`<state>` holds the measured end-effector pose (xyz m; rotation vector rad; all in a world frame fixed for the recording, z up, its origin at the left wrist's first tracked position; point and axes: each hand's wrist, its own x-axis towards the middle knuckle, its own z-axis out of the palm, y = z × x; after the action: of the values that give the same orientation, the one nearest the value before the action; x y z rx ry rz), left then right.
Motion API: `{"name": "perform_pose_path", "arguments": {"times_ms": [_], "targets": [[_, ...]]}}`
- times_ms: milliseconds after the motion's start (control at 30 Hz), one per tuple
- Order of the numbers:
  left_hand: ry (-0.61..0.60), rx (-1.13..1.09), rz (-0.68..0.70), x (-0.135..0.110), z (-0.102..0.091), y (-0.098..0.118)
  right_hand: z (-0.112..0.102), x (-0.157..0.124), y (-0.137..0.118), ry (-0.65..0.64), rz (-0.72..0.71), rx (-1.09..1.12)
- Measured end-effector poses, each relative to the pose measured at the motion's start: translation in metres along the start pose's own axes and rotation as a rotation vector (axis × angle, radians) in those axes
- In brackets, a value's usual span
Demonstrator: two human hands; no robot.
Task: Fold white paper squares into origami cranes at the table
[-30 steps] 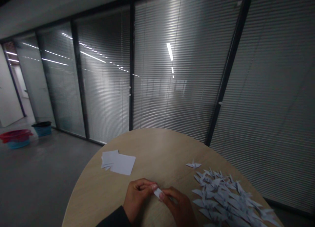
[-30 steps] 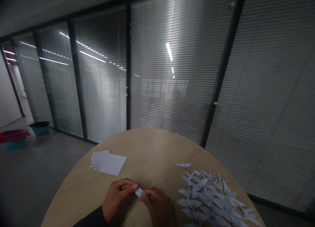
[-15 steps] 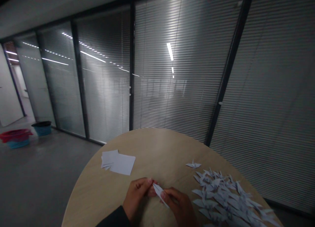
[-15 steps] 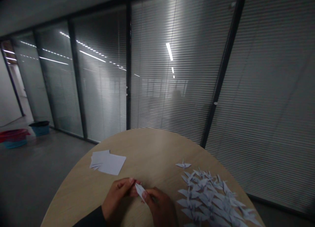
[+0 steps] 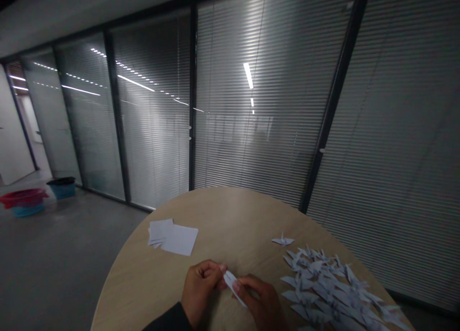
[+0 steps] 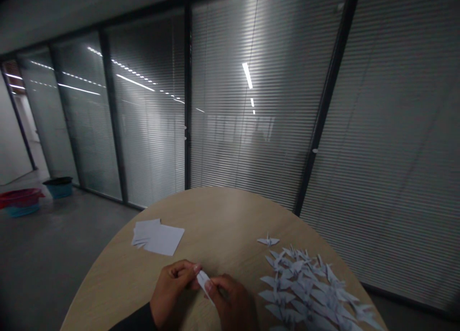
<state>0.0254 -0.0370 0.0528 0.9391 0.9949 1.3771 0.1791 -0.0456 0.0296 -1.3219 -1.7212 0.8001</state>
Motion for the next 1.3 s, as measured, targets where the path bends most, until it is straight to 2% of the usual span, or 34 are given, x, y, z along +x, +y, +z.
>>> {"name": "perform_pose_path", "arguments": {"times_ms": [233, 400, 567, 633, 800, 1000, 1133, 1300], "targets": [[-0.016, -0.098, -0.032, 0.0, 0.002, -0.008, 0.0, -0.002, -0.005, 0.026, -0.001, 0.01], [-0.103, -0.192, -0.078, 0.001, -0.001, -0.019, -0.002, 0.0, -0.004, 0.009, 0.019, 0.014], [-0.271, -0.052, -0.048, -0.001, 0.001, -0.027, 0.002, 0.001, 0.0, 0.023, 0.037, 0.034], [-0.297, -0.021, -0.033, -0.002, 0.002, -0.027, 0.004, 0.001, 0.001, 0.02, 0.036, 0.046], [-0.256, -0.025, 0.011, -0.004, 0.004, -0.027, 0.007, 0.002, 0.003, 0.025, 0.077, 0.036], [-0.134, -0.092, 0.002, -0.002, 0.001, -0.027, 0.006, 0.003, 0.003, -0.095, 0.047, 0.071], [-0.138, -0.122, 0.011, -0.003, 0.003, -0.026, 0.008, 0.004, 0.007, -0.093, 0.048, 0.063], [-0.061, -0.184, -0.048, -0.004, 0.003, -0.029, 0.01, 0.004, 0.008, -0.14, 0.013, 0.1]]}}
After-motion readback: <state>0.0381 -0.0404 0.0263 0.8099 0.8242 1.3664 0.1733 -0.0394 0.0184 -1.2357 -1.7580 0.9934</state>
